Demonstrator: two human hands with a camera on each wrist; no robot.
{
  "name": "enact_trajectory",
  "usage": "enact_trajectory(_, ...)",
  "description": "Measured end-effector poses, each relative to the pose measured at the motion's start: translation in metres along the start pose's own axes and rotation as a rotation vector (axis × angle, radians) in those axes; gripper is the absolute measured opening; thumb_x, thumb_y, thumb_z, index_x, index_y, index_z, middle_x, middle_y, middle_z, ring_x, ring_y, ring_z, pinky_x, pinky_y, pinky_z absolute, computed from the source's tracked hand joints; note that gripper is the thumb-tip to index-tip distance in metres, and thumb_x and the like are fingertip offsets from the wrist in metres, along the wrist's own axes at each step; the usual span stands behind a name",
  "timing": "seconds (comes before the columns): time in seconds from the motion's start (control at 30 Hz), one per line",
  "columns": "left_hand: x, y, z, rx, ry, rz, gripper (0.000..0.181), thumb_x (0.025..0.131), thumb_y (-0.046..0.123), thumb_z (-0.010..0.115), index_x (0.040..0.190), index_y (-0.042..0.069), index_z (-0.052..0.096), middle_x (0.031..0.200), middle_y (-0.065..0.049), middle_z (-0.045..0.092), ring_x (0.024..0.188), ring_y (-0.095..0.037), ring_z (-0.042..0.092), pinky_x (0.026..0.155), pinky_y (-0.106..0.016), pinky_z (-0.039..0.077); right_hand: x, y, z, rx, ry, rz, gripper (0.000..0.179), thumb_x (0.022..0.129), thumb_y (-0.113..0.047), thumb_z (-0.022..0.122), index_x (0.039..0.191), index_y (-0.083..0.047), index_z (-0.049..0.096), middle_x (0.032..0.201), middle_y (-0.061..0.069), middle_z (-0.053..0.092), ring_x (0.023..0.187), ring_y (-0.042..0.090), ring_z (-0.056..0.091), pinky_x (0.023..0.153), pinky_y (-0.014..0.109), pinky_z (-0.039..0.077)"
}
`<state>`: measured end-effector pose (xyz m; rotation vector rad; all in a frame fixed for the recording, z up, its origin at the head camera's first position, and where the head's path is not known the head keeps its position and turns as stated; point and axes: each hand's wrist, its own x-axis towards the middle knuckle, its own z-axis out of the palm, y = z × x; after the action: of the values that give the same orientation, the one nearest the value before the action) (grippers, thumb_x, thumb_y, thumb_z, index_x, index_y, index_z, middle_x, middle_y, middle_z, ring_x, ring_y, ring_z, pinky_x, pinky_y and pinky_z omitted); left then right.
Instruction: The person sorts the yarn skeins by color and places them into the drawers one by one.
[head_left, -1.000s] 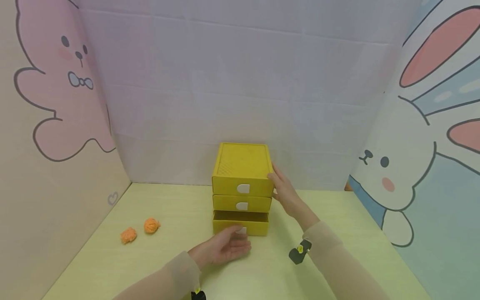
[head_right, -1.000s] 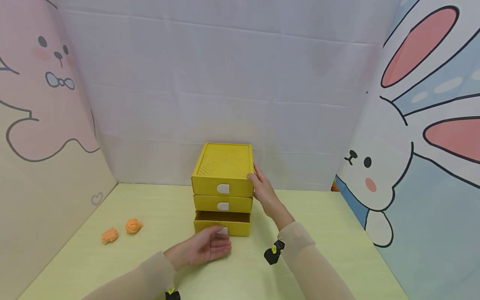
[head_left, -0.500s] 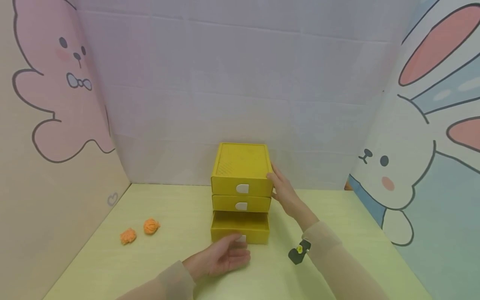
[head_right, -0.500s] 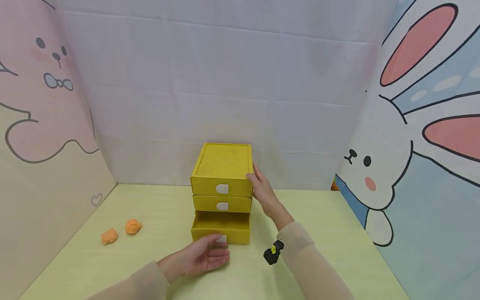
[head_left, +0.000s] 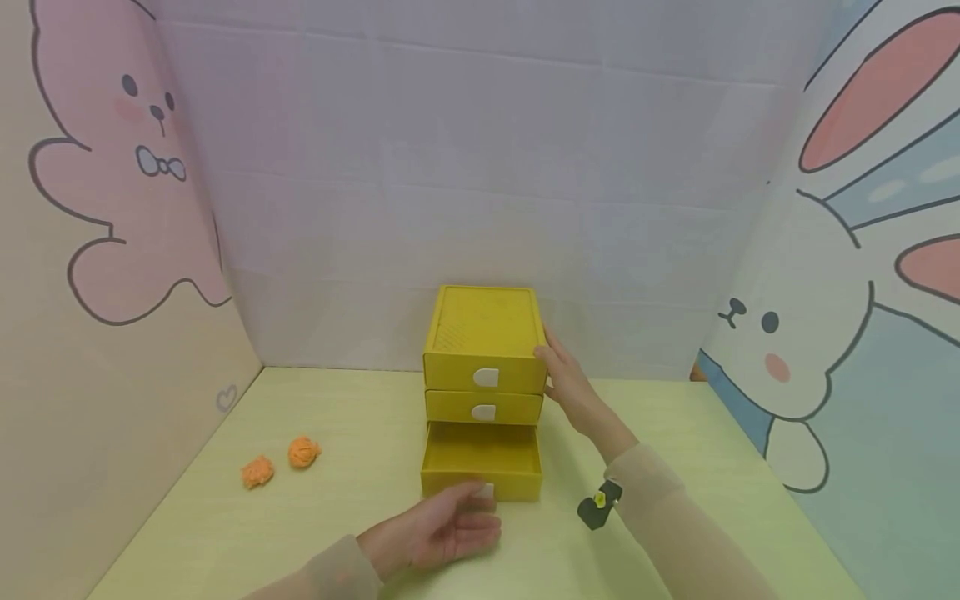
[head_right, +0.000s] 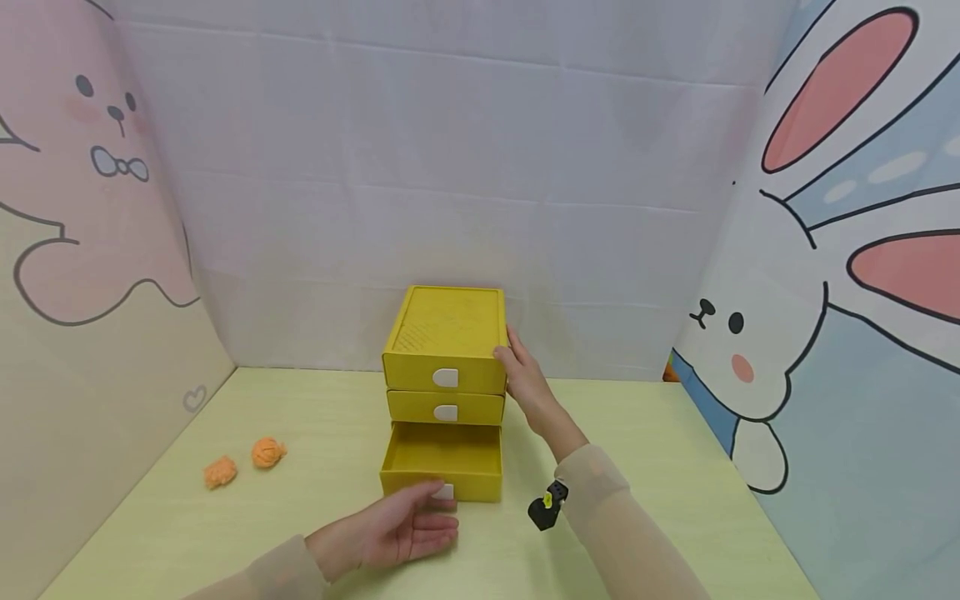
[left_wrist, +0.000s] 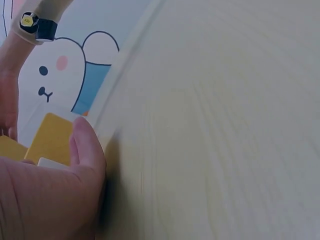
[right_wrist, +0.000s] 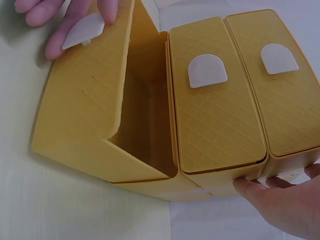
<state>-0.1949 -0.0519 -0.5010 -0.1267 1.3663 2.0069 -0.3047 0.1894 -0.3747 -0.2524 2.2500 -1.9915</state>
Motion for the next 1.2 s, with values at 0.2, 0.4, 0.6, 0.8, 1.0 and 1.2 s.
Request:
enact_trajectory(0.2,-0.007,-0.004,0.001,0.009,-0.003,-0.007,0.064,0.108,0.041,0.06,0.141,-0.013,0.056,0.125,-0.031,0.069,0.109,-0.031,0.075,0.102,-0.045,0.059,0.001,0.001,0.0,-0.013,-0.002,-0.004,0.07,0.113,-0.041,0.041,0.172,-0.033,0.004,0.179,0.001,0.0,0.164,0.032,0.007,0.126,0.065,0.023)
enact_trajectory(0.4,-0.012,-0.007,0.001,0.023,-0.015,-0.016,0.063,0.108,0.042,0.061,0.141,-0.012,0.057,0.122,-0.029,0.071,0.106,-0.029,0.075,0.1,-0.043,0.06,0.001,0.001,0.0,-0.018,-0.006,-0.005,0.07,0.113,-0.042,0.041,0.172,-0.034,0.004,0.179,0.0,0.0,0.165,0.03,0.007,0.127,0.065,0.022)
enact_trajectory(0.6,-0.016,-0.013,0.001,0.023,-0.037,-0.027,0.063,0.107,0.043,0.062,0.14,-0.011,0.058,0.12,-0.026,0.072,0.103,-0.027,0.076,0.099,-0.042,0.061,0.001,0.001,0.0,-0.025,0.002,0.001,0.071,0.112,-0.043,0.04,0.172,-0.035,0.003,0.179,0.0,0.0,0.165,0.031,0.007,0.127,0.064,0.023)
enact_trajectory(0.8,-0.022,-0.016,0.002,0.013,-0.052,-0.059,0.062,0.107,0.043,0.062,0.14,-0.01,0.059,0.118,-0.025,0.074,0.101,-0.025,0.077,0.099,-0.04,0.061,0.0,0.0,0.0,-0.028,0.0,0.003,0.071,0.112,-0.042,0.04,0.172,-0.034,0.002,0.179,0.0,-0.001,0.165,0.03,0.006,0.127,0.064,0.022)
enact_trajectory(1.0,-0.026,-0.016,0.004,0.014,-0.044,-0.088,0.06,0.107,0.041,0.063,0.137,-0.011,0.06,0.118,-0.025,0.074,0.103,-0.026,0.077,0.099,-0.04,0.061,0.0,0.0,0.0,-0.024,-0.007,-0.001,0.07,0.113,-0.041,0.039,0.172,-0.034,0.001,0.179,-0.001,-0.002,0.165,0.029,0.004,0.127,0.064,0.021)
enact_trajectory(1.2,-0.025,-0.016,0.003,0.017,-0.043,-0.103,0.058,0.107,0.04,0.062,0.137,-0.01,0.062,0.115,-0.021,0.076,0.103,-0.025,0.077,0.099,-0.039,0.061,0.001,0.002,0.0,-0.024,-0.009,-0.003,0.07,0.113,-0.042,0.038,0.172,-0.034,0.001,0.179,0.0,-0.002,0.165,0.029,0.004,0.127,0.064,0.02)
